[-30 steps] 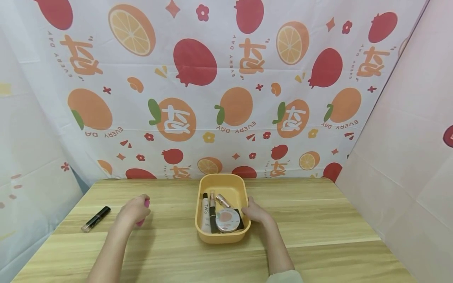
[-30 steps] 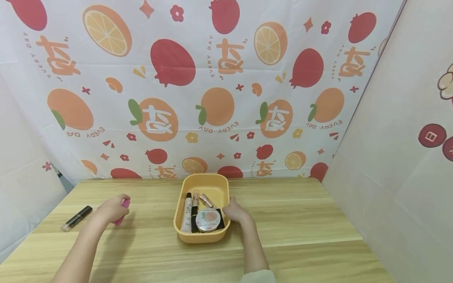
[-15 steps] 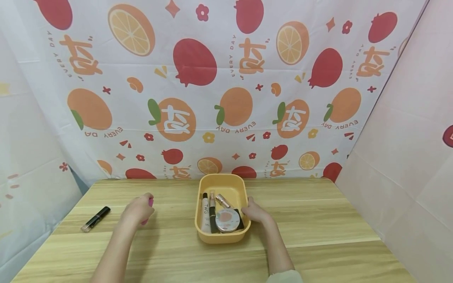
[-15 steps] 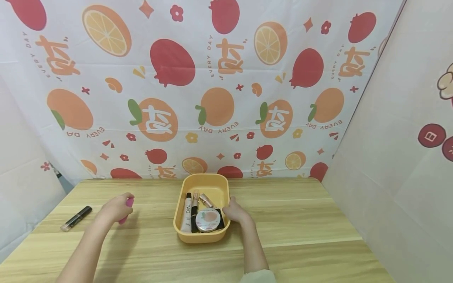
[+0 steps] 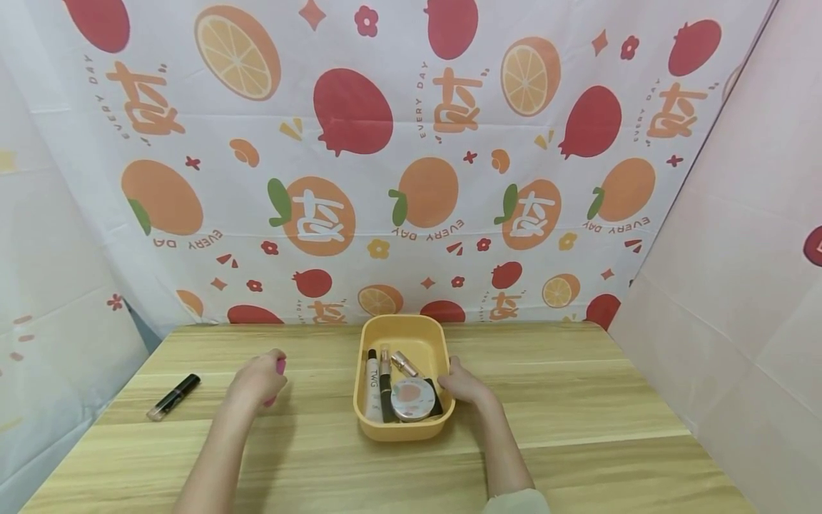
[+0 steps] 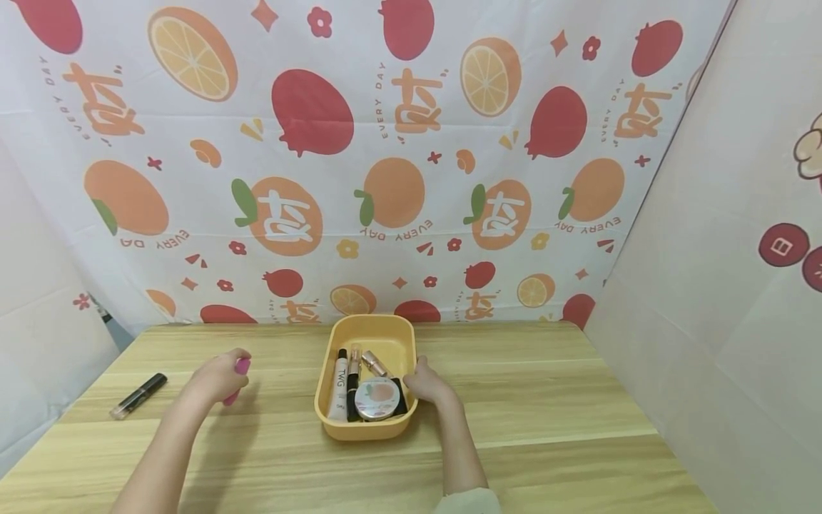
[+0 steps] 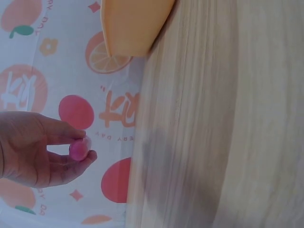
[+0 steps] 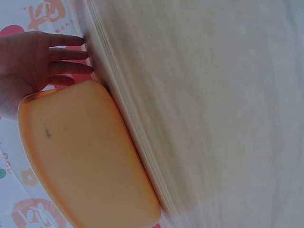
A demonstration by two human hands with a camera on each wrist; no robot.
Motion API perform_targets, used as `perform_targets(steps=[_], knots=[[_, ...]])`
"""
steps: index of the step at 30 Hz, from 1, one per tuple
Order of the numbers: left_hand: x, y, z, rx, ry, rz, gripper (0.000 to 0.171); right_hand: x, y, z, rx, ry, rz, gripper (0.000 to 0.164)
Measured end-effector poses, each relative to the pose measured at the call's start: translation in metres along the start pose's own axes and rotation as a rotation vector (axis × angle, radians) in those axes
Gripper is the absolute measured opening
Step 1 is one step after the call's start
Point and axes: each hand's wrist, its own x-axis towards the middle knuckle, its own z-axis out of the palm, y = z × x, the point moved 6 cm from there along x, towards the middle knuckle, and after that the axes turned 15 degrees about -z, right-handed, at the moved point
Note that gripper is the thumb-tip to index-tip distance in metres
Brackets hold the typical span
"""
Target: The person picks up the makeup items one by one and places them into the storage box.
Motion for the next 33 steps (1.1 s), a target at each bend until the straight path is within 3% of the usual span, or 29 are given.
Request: perform_targets(steps=[21, 33], knots=[[-0.005, 0.023, 0.011, -0.08, 0.019, 0.04, 0.047, -0.001, -0.002, 0.0, 0.012, -0.009, 0.008, 0.045], [-0.004, 0.034, 0.012, -0.076, 0.027, 0.053, 0.047, 0.0, -0.003, 0.0, 0.05, -0.006, 0.014, 0.043]])
